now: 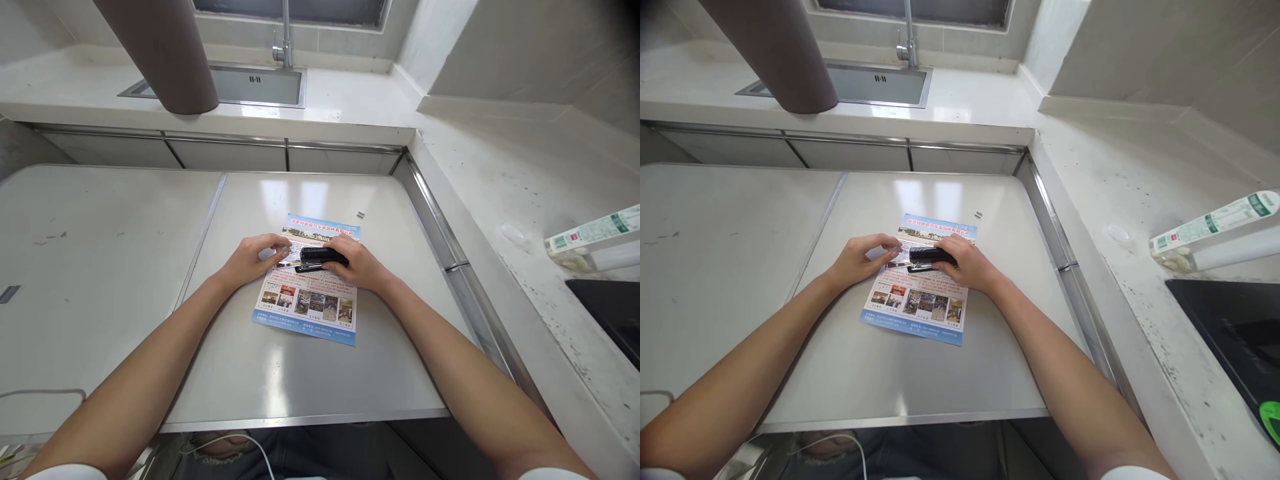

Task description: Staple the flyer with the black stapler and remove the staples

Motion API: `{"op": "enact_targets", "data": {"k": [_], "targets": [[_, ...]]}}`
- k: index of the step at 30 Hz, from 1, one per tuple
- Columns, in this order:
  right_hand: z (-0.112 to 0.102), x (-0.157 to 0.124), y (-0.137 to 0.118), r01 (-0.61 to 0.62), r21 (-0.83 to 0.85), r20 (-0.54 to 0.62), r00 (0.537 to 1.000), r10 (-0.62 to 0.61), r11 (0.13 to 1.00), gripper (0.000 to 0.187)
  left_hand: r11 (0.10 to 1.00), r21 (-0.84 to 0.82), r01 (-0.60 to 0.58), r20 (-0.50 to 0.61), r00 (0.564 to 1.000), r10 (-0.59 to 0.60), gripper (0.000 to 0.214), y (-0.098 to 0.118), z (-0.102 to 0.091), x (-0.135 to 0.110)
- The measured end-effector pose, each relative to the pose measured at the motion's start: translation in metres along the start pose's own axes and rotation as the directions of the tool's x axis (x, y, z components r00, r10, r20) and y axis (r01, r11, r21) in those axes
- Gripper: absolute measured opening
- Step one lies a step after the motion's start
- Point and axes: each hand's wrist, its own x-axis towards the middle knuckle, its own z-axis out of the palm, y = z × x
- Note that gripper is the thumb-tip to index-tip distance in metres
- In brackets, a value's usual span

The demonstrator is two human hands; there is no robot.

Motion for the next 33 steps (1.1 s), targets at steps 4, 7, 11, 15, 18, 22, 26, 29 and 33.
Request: {"op": "enact_targets", "data": {"k": [4, 7, 11, 15, 18, 22, 26, 29, 33], "targets": [[-0.0001, 0.0001, -0.0002, 0.001, -0.003, 0.004, 1.000, -0.001, 1.000, 0.020, 1.000, 0.006, -0.005, 0.002, 1.000, 0.005, 0.023, -0.0014, 0.0001, 0.0000], [-0.0004, 0.0002, -0.0009, -0.008, 0.001, 0.009, 1.000, 0.008, 1.000, 0.020, 1.000, 0.001, -0.010, 0.007, 1.000, 0.010, 0.022, -0.0016, 0.0001, 0.0000], [-0.0008, 0.0004, -0.0020, -0.017, 0.006, 0.012, 1.000, 0.017, 1.000, 0.019, 1.000, 0.000, -0.016, 0.009, 1.000, 0.016, 0.021, -0.0017, 0.0001, 0.0000], [-0.0009, 0.0005, -0.0022, -0.012, 0.006, 0.009, 1.000, 0.012, 1.000, 0.019, 1.000, 0.002, -0.007, 0.003, 1.000, 0.007, 0.022, -0.0020, 0.0001, 0.0001], [-0.0013, 0.0005, -0.0026, -0.015, 0.006, 0.014, 1.000, 0.015, 1.000, 0.019, 1.000, 0.002, 0.021, 0.012, 1.000, -0.021, 0.024, -0.0013, -0.0001, 0.0000], [-0.0019, 0.0006, -0.0032, -0.019, 0.009, 0.014, 1.000, 0.019, 1.000, 0.019, 1.000, 0.002, 0.028, 0.016, 0.999, -0.028, 0.023, 0.0000, -0.0004, -0.0002], [-0.0019, 0.0006, -0.0034, -0.018, 0.009, 0.019, 1.000, 0.018, 1.000, 0.018, 1.000, 0.000, 0.008, 0.012, 1.000, -0.008, 0.021, -0.0003, -0.0002, -0.0002], [-0.0015, 0.0005, -0.0031, -0.018, 0.006, 0.018, 1.000, 0.018, 1.000, 0.018, 1.000, -0.006, 0.000, 0.012, 1.000, 0.001, 0.020, -0.0010, 0.0001, -0.0001], [-0.0009, 0.0002, -0.0023, -0.015, 0.006, 0.015, 1.000, 0.015, 1.000, 0.019, 1.000, -0.013, -0.013, 0.009, 1.000, 0.013, 0.021, -0.0015, 0.0003, 0.0003]]}}
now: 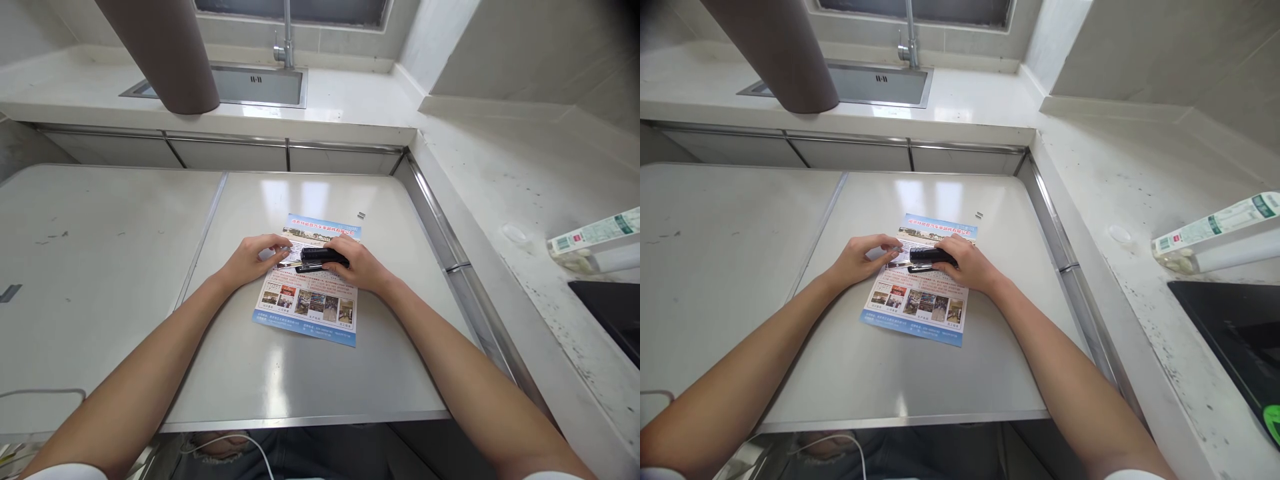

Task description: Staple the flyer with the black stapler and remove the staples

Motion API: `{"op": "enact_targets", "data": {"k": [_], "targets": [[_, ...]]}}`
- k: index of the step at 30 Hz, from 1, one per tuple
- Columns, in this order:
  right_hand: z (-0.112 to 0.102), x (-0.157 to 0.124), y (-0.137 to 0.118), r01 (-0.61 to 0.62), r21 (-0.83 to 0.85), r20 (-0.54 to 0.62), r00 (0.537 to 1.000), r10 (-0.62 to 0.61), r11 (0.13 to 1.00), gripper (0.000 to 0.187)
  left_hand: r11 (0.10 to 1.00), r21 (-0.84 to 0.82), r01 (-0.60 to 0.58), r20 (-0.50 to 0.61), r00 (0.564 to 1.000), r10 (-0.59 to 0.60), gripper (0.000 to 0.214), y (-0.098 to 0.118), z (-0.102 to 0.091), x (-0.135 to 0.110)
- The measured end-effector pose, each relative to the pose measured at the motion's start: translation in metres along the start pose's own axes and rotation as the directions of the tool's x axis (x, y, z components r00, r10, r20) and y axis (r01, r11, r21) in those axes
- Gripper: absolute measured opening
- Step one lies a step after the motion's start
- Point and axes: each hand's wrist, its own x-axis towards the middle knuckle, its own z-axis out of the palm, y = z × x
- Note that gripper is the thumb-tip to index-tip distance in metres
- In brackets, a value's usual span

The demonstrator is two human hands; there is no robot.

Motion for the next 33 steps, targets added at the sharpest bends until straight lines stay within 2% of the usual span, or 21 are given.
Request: {"op": "enact_targets", "data": {"k": [10, 20, 28, 33], "targets": [[-0.0003, 0.0001, -0.0002, -0.002, 0.012, 0.004, 1.000, 0.002, 1.000, 0.020, 0.999, 0.019, 0.044, 0.016, 0.999, -0.044, 0.026, 0.0008, -0.0011, -0.0003], [-0.0011, 0.0005, -0.0022, -0.003, 0.015, 0.004, 1.000, 0.003, 1.000, 0.019, 0.999, 0.005, 0.032, 0.014, 0.999, -0.032, 0.024, 0.0011, -0.0013, -0.0009], [-0.0003, 0.0003, -0.0007, 0.002, 0.004, -0.007, 1.000, -0.002, 1.000, 0.019, 0.984, 0.037, -0.171, 0.074, 0.983, 0.168, 0.009, 0.0045, 0.0010, -0.0005], [0.0004, 0.0004, -0.0003, 0.004, -0.001, -0.013, 1.000, -0.004, 1.000, 0.019, 0.980, 0.067, -0.186, 0.091, 0.979, 0.180, 0.009, 0.0053, 0.0036, -0.0005]]}}
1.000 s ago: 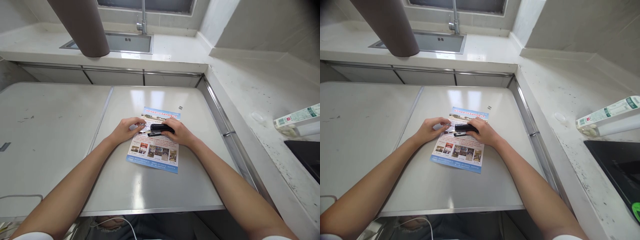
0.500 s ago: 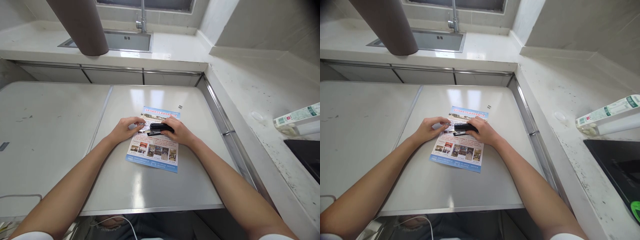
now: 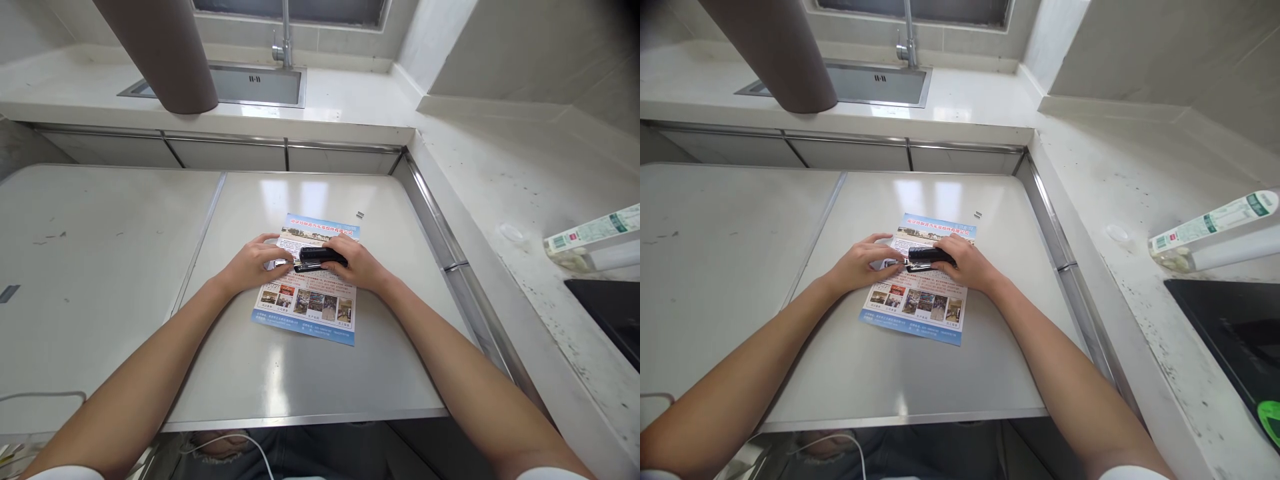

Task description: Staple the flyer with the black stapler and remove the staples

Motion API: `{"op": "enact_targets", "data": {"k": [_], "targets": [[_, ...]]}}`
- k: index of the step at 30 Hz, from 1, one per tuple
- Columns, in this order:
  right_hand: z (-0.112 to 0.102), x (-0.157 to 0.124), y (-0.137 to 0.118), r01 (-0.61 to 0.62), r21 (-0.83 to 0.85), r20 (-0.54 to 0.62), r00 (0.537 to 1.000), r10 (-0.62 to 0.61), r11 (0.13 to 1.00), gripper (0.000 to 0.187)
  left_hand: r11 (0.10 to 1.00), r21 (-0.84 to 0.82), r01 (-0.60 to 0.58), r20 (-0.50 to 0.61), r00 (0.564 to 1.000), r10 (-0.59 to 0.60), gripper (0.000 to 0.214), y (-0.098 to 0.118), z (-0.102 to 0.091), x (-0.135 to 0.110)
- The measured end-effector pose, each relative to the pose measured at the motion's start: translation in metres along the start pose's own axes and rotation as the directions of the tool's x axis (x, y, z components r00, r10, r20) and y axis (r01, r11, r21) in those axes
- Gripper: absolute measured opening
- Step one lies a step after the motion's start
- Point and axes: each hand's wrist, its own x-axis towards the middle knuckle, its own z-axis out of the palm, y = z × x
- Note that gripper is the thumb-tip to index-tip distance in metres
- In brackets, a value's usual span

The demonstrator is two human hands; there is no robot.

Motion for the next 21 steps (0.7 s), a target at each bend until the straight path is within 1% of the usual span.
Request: {"op": "enact_targets", "data": {"k": [6, 11, 16, 21], "targets": [[0.0001, -0.0005, 0.0008, -0.001, 0.002, 0.008, 1.000, 0.001, 1.000, 0.021, 1.000, -0.011, -0.020, 0.010, 1.000, 0.020, 0.009, -0.0004, 0.0008, 0.0001], [-0.0003, -0.0005, 0.0009, 0.003, 0.003, 0.011, 1.000, -0.003, 1.000, 0.021, 0.999, -0.022, -0.044, -0.018, 0.999, 0.044, 0.009, 0.0013, 0.0012, 0.0014], [-0.0004, -0.0004, 0.0010, -0.008, -0.005, 0.014, 1.000, 0.008, 1.000, 0.021, 1.000, -0.025, -0.011, 0.011, 1.000, 0.011, 0.011, 0.0019, 0.0015, 0.0019], [0.0002, -0.0007, 0.0015, -0.003, -0.003, 0.011, 1.000, 0.003, 1.000, 0.021, 1.000, -0.012, -0.003, 0.038, 0.999, 0.003, 0.014, -0.0017, 0.0018, 0.0004]]}}
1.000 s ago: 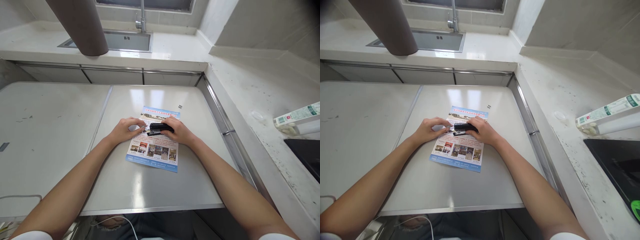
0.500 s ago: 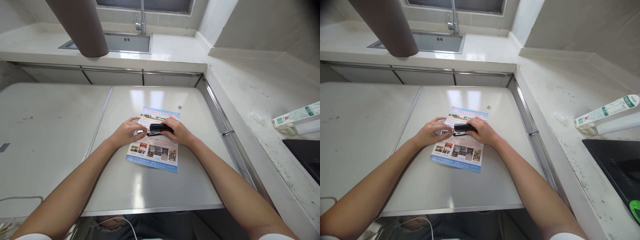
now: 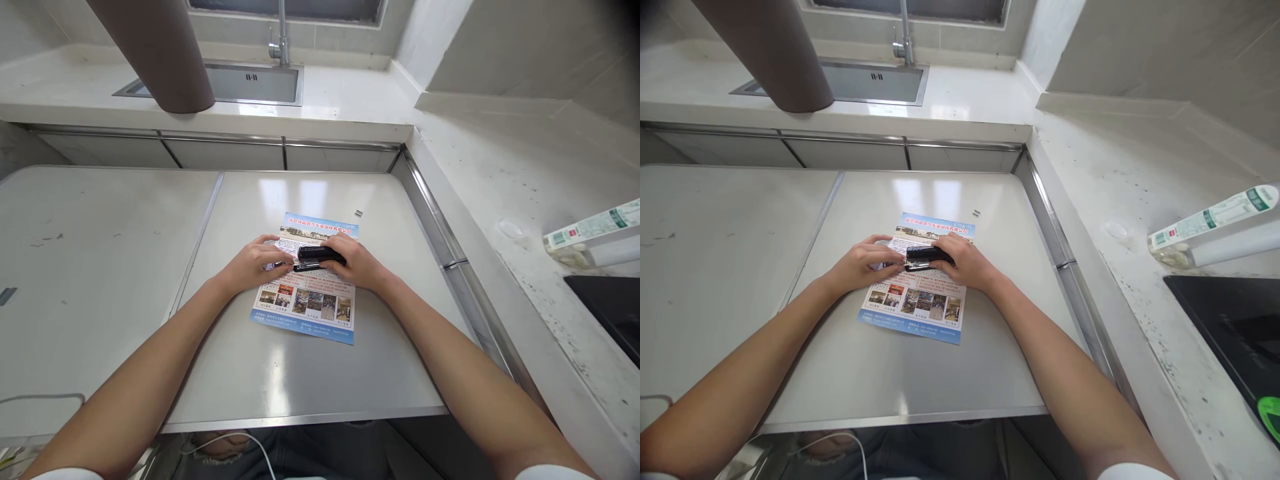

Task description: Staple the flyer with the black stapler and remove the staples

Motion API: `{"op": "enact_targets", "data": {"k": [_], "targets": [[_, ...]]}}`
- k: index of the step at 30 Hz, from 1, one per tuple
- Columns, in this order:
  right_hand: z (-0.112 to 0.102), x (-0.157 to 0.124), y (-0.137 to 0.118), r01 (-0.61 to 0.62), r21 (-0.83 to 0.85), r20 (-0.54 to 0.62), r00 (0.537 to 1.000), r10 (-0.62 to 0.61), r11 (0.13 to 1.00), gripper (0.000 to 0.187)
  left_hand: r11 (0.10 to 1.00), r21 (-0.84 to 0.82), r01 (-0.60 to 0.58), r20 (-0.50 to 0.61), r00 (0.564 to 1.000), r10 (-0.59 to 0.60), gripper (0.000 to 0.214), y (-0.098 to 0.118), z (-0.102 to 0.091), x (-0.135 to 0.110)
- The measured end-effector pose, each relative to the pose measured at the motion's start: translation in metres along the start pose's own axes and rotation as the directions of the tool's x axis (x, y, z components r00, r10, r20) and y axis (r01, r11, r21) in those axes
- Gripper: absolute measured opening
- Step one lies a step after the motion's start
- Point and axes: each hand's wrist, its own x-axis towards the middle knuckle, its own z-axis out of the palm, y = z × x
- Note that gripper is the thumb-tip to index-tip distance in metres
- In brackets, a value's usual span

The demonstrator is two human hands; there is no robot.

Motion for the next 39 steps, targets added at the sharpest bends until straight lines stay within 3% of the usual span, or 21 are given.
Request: {"op": "enact_targets", "data": {"k": [8, 13, 23, 28, 32, 36, 39], "targets": [[-0.001, 0.001, -0.001, -0.002, 0.000, 0.006, 1.000, 0.002, 1.000, 0.020, 0.998, 0.025, -0.051, 0.017, 0.999, 0.050, 0.012, 0.000, -0.005, -0.001], [0.000, 0.000, -0.001, -0.012, 0.007, 0.004, 1.000, 0.012, 1.000, 0.019, 1.000, -0.004, -0.024, 0.018, 1.000, 0.024, 0.010, -0.003, -0.010, -0.006], [-0.003, 0.002, -0.012, 0.020, 0.120, -0.124, 0.992, -0.005, 0.993, 0.017, 0.928, -0.308, 0.210, 0.039, 0.977, -0.208, 0.024, -0.011, -0.023, -0.013], [0.003, 0.006, -0.024, 0.099, 0.191, -0.078, 0.993, -0.086, 0.977, 0.019, 0.909, -0.332, 0.251, 0.002, 0.964, -0.266, 0.048, 0.003, -0.008, -0.003], [0.011, 0.010, -0.033, 0.082, 0.195, -0.082, 0.994, -0.067, 0.977, 0.018, 0.941, -0.255, 0.222, -0.053, 0.969, -0.243, 0.051, 0.008, 0.002, 0.000], [0.014, 0.009, -0.034, 0.074, 0.192, -0.121, 0.991, -0.052, 0.978, 0.017, 0.937, -0.284, 0.201, -0.124, 0.962, -0.244, 0.051, 0.006, -0.002, -0.001], [0.012, 0.007, -0.032, 0.060, 0.156, -0.169, 0.985, -0.033, 0.986, 0.017, 0.954, -0.209, 0.216, -0.214, 0.942, -0.260, 0.041, 0.003, -0.005, -0.001]]}}
